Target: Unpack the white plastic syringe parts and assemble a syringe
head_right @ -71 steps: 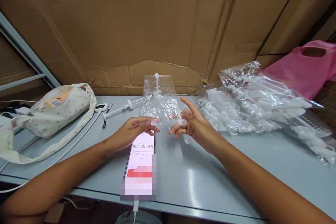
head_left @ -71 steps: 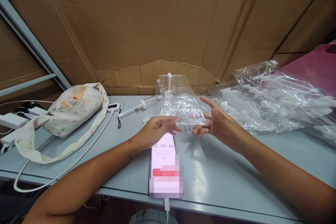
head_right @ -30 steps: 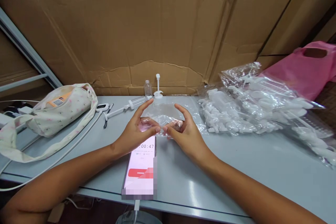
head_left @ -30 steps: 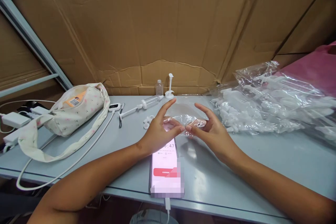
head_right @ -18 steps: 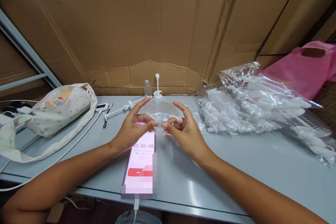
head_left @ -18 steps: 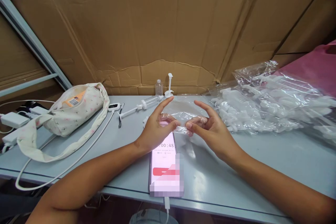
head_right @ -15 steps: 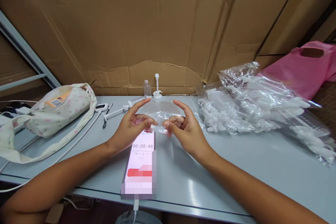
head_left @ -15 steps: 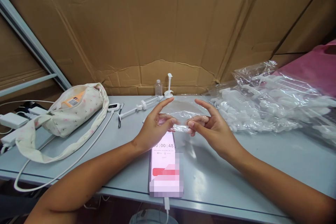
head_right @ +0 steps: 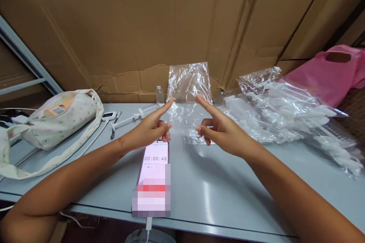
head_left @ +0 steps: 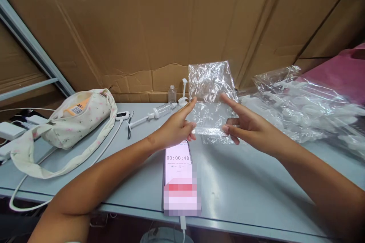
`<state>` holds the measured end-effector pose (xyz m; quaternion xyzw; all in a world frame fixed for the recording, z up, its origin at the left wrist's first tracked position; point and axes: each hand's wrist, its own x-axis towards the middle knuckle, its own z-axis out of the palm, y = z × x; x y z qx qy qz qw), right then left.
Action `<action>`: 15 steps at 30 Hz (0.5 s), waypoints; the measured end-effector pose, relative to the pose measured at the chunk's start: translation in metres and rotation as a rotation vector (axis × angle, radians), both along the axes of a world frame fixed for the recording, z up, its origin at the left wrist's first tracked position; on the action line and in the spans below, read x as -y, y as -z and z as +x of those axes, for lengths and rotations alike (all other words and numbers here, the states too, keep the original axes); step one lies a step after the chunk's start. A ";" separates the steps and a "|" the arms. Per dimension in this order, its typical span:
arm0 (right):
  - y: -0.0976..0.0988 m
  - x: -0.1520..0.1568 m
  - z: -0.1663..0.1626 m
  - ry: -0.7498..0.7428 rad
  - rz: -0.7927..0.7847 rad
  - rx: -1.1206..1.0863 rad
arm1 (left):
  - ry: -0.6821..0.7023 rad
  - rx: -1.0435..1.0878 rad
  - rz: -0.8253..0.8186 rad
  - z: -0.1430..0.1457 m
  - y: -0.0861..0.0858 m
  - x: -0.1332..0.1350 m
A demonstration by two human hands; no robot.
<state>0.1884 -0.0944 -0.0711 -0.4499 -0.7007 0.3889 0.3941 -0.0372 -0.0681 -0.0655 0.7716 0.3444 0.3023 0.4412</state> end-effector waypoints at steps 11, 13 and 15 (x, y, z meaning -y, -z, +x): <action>0.010 -0.030 0.026 0.062 -0.327 0.377 | -0.375 -0.628 0.586 -0.040 0.002 -0.038; 0.009 -0.034 0.024 0.112 -0.302 0.458 | -0.487 -0.824 0.711 -0.061 0.000 -0.047; 0.010 -0.037 0.024 0.171 -0.226 0.560 | -0.523 -0.948 0.675 -0.080 0.003 -0.057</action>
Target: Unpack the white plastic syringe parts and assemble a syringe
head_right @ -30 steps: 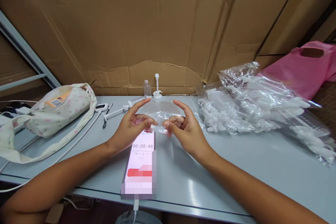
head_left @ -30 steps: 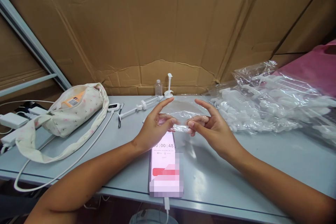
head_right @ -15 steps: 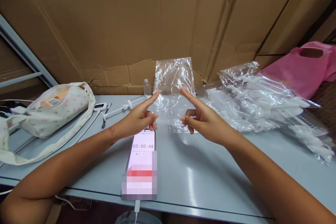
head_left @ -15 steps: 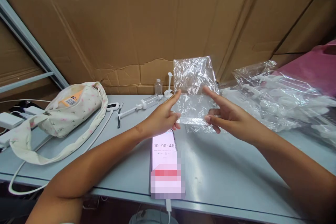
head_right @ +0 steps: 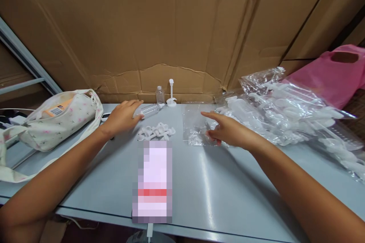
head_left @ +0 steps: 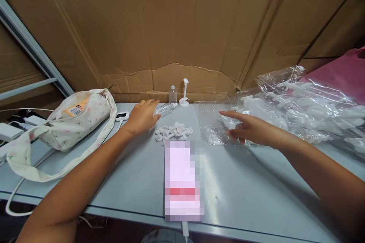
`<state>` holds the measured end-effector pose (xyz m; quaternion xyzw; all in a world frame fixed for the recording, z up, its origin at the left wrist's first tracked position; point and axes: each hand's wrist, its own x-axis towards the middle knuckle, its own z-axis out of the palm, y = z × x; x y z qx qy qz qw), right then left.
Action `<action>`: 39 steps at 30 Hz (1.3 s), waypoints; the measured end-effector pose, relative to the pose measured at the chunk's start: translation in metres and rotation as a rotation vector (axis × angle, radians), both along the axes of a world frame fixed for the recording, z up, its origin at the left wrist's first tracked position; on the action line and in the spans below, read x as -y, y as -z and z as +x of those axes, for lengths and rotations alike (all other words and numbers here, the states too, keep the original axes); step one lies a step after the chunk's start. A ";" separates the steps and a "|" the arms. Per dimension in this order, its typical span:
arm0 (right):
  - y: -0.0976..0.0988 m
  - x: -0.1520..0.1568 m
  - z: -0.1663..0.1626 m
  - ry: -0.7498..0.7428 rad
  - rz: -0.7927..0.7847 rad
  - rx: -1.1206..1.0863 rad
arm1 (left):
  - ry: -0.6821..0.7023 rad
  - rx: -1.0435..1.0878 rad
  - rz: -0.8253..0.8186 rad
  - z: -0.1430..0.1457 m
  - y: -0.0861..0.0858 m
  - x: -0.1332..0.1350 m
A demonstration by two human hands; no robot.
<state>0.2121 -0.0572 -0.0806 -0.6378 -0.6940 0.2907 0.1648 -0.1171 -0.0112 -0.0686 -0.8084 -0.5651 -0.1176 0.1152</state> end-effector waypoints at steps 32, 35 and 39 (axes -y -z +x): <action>-0.033 0.030 -0.076 -0.370 0.327 -0.640 | 0.535 0.267 0.307 0.058 -0.036 0.062; -0.033 0.033 -0.080 -0.309 0.271 -0.815 | 0.501 0.298 0.433 0.061 -0.035 0.063; -0.028 0.034 -0.074 -0.176 0.357 -0.980 | 0.495 0.332 0.503 0.055 -0.023 0.064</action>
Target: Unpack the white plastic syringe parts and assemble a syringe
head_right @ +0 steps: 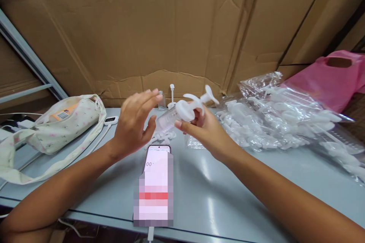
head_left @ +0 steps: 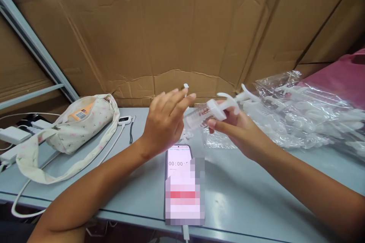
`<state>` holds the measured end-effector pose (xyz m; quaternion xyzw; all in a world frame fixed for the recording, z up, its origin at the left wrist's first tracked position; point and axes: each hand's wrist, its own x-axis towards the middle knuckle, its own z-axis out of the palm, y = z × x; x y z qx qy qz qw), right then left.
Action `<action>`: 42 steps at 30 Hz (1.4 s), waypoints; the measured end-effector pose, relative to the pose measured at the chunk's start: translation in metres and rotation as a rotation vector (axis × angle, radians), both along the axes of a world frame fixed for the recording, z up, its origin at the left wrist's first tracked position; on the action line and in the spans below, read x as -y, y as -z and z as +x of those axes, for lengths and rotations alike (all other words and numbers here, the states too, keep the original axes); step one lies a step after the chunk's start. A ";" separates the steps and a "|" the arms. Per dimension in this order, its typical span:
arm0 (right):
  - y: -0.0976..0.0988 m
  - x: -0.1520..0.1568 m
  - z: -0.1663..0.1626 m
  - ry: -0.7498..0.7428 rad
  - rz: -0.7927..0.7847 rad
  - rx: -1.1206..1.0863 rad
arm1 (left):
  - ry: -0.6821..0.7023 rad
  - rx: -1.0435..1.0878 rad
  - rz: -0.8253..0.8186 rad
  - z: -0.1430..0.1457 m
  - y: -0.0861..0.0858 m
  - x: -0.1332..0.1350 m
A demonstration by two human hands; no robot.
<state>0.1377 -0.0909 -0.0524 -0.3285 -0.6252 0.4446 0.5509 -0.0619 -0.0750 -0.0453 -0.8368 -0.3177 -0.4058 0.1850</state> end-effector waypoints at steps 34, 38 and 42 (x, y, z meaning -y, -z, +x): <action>0.044 0.026 0.009 -0.056 0.104 0.077 | 0.386 0.408 -1.237 -0.002 0.042 0.004; 0.046 0.018 0.011 -0.054 0.094 -0.012 | 0.414 0.497 -1.135 -0.003 0.037 0.004; 0.046 0.014 0.010 -0.155 0.022 -0.160 | 0.336 0.424 -0.988 -0.004 0.033 0.005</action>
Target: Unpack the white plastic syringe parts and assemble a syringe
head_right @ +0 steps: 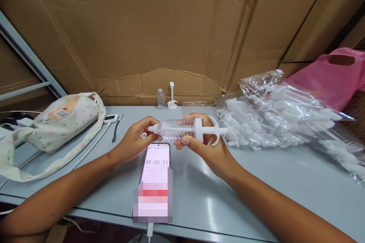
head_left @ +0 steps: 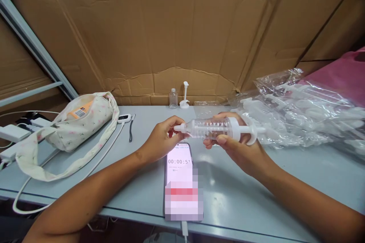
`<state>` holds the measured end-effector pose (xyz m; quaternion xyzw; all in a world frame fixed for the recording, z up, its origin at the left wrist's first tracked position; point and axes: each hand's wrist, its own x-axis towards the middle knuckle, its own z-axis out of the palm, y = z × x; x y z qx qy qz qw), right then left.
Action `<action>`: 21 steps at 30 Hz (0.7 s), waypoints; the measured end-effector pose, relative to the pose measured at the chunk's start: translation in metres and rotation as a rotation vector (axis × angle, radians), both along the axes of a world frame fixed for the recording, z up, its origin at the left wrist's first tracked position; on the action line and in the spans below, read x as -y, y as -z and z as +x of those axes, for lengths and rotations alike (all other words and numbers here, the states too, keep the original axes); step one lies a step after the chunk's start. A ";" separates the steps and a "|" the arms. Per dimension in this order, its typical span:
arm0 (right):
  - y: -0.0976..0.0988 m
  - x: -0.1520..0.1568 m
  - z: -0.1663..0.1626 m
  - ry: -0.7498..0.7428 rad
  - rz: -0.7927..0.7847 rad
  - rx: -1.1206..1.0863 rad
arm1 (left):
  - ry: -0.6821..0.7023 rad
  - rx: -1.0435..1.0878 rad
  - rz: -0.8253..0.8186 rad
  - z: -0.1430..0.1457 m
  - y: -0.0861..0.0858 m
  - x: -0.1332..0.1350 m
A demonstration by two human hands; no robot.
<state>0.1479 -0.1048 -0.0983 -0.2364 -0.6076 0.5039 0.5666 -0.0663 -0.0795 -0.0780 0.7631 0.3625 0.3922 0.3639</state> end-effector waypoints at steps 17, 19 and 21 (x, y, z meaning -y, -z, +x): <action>-0.003 0.006 -0.006 -0.005 -0.138 -0.032 | 0.121 0.095 -0.234 -0.001 0.000 -0.003; -0.001 0.005 -0.006 0.001 -0.123 -0.017 | 0.098 0.138 -0.217 -0.001 0.002 -0.005; -0.001 0.004 -0.006 0.010 -0.126 -0.023 | 0.063 0.196 -0.166 -0.002 0.001 -0.004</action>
